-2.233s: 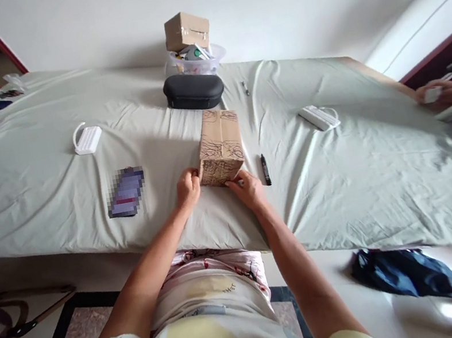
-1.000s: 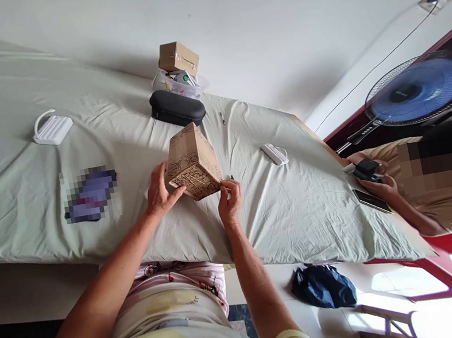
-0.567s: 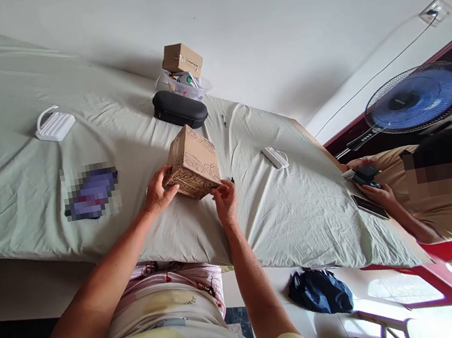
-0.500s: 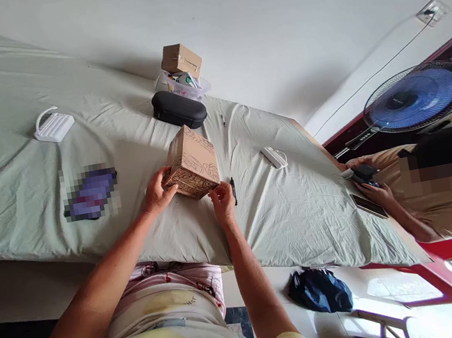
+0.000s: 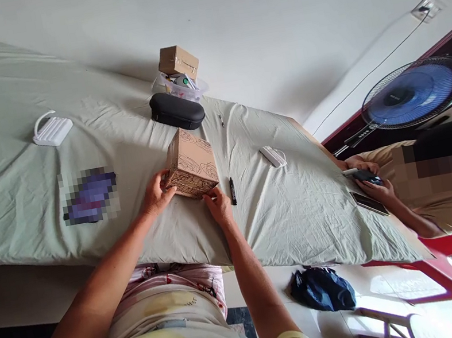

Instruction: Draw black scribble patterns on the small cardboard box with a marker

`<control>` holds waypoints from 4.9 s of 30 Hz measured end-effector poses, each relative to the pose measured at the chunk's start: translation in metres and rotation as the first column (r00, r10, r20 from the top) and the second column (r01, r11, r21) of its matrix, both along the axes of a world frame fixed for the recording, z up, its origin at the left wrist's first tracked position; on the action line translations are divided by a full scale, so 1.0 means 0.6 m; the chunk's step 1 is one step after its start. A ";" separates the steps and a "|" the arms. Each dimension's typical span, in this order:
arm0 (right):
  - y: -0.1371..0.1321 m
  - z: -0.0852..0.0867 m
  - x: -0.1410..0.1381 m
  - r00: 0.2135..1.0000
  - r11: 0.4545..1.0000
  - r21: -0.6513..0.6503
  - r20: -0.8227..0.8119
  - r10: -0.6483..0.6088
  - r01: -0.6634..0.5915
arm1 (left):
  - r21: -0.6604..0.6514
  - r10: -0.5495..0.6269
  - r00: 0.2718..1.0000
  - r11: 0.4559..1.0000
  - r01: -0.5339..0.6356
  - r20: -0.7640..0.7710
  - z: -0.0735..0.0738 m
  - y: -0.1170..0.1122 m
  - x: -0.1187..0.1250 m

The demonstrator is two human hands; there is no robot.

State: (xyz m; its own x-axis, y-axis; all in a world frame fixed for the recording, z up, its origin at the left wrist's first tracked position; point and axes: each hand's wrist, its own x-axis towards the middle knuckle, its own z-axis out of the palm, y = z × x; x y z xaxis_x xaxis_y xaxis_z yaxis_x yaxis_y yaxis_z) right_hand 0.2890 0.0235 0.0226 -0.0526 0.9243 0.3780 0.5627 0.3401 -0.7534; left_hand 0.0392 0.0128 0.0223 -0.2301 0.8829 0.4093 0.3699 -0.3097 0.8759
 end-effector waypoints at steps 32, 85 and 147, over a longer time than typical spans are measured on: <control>-0.003 0.015 -0.006 0.969 0.999 0.015 -0.246 -0.032 0.037 | -0.139 0.007 0.981 0.990 -0.034 -0.192 0.008 -0.004 -0.002; -0.037 0.025 -0.030 0.992 0.949 0.290 0.046 0.114 -0.123 | 0.164 0.229 0.929 0.969 -0.187 -0.291 -0.014 -0.004 0.009; 0.035 -0.007 0.028 0.977 0.977 -0.026 0.017 -0.212 0.212 | -0.150 0.157 0.819 0.947 -0.283 -0.552 0.007 0.009 -0.001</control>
State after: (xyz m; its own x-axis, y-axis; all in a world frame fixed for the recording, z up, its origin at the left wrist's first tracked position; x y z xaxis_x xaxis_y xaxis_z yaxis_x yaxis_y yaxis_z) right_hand 0.3057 0.0444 0.0184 0.1405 0.9252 0.3525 0.6299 0.1912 -0.7528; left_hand 0.0387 0.0181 0.0266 -0.2341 0.9144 0.3302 0.8282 0.0097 0.5604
